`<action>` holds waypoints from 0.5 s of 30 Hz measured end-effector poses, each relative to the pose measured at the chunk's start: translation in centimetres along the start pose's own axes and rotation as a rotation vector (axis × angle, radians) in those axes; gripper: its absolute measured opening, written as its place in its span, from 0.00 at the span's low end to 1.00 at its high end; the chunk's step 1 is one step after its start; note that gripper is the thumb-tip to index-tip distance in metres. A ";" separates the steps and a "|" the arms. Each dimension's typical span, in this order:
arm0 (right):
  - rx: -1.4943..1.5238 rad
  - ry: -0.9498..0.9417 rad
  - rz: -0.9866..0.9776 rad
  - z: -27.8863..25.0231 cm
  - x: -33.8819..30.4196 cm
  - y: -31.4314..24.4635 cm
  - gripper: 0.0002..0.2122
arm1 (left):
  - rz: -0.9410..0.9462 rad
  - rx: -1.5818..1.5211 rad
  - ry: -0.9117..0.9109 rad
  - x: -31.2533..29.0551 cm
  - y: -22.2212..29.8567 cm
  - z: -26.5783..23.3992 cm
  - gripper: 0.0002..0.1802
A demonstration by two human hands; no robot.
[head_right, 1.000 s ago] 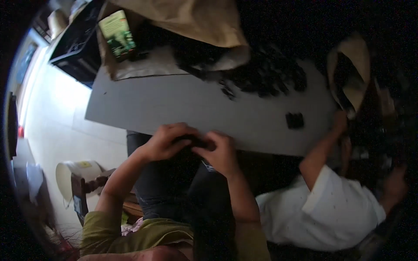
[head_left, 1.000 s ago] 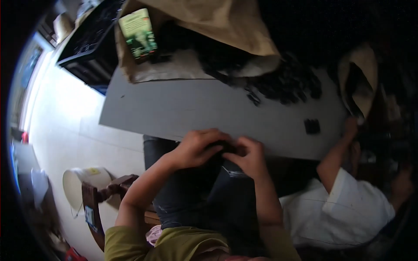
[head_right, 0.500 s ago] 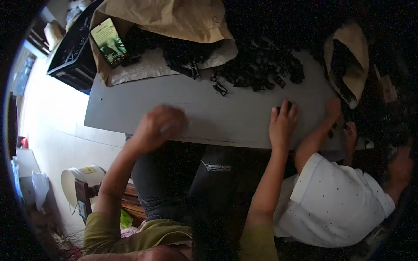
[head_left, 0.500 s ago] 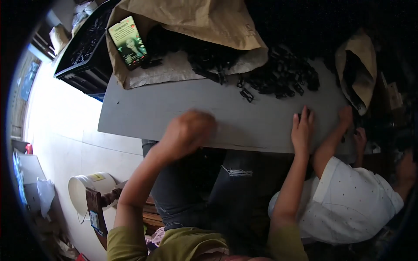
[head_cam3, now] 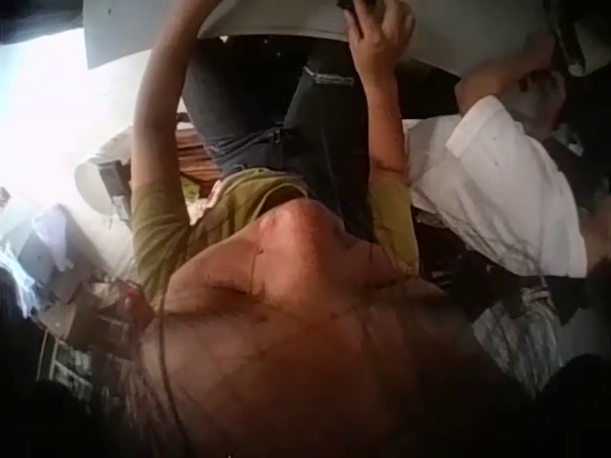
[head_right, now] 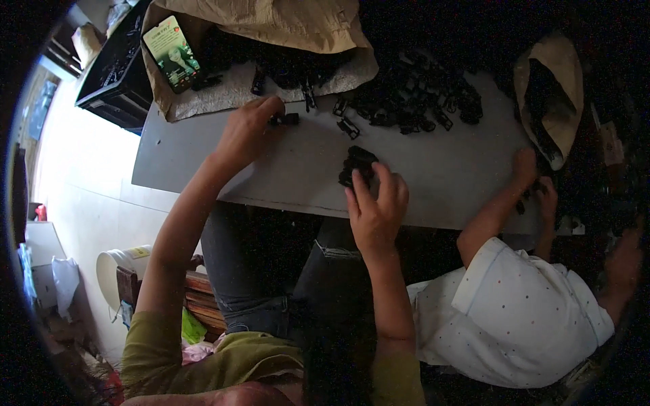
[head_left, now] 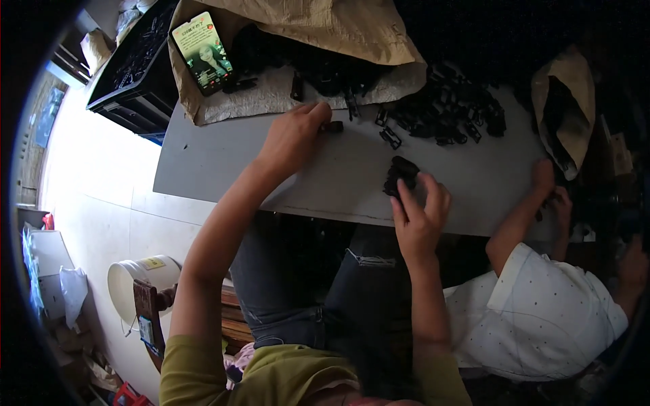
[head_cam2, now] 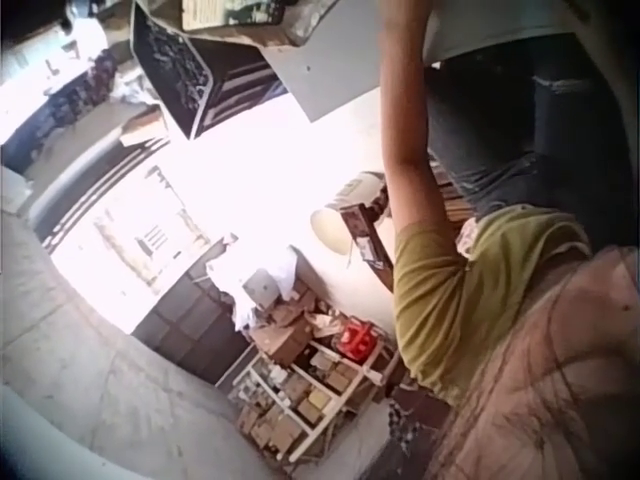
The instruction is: Assembling small black plastic components by hand at a workbench.
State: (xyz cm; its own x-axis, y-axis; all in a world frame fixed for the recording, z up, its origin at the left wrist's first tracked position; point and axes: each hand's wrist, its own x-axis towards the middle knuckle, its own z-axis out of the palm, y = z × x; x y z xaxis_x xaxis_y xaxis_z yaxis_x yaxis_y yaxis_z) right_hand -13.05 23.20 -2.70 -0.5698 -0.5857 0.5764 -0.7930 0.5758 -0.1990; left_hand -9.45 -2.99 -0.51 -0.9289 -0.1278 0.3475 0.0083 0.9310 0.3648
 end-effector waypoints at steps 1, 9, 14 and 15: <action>0.003 -0.007 0.005 0.3 -0.4 -0.3 0.16 | -0.064 -0.184 0.037 -0.8 0.8 -0.3 0.13; 0.143 -0.181 0.177 -0.8 0.8 -2.9 0.16 | -0.255 -0.829 -0.116 -4.7 4.5 0.0 0.16; 0.327 -0.272 0.227 -0.4 1.5 -3.0 0.15 | -0.371 -0.847 -0.145 -5.7 4.9 0.7 0.11; 0.419 -0.256 0.227 -0.2 1.5 -3.7 0.15 | -0.374 -0.843 -0.143 -6.0 4.8 1.0 0.11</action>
State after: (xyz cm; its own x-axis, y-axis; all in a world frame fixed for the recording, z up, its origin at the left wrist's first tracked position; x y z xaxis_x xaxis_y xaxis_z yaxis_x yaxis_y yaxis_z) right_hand -10.94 20.25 -0.92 -0.7299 -0.6233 0.2808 -0.6316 0.4579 -0.6256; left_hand -4.18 2.56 -1.70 -0.9617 -0.2741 -0.0086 -0.0869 0.2750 0.9575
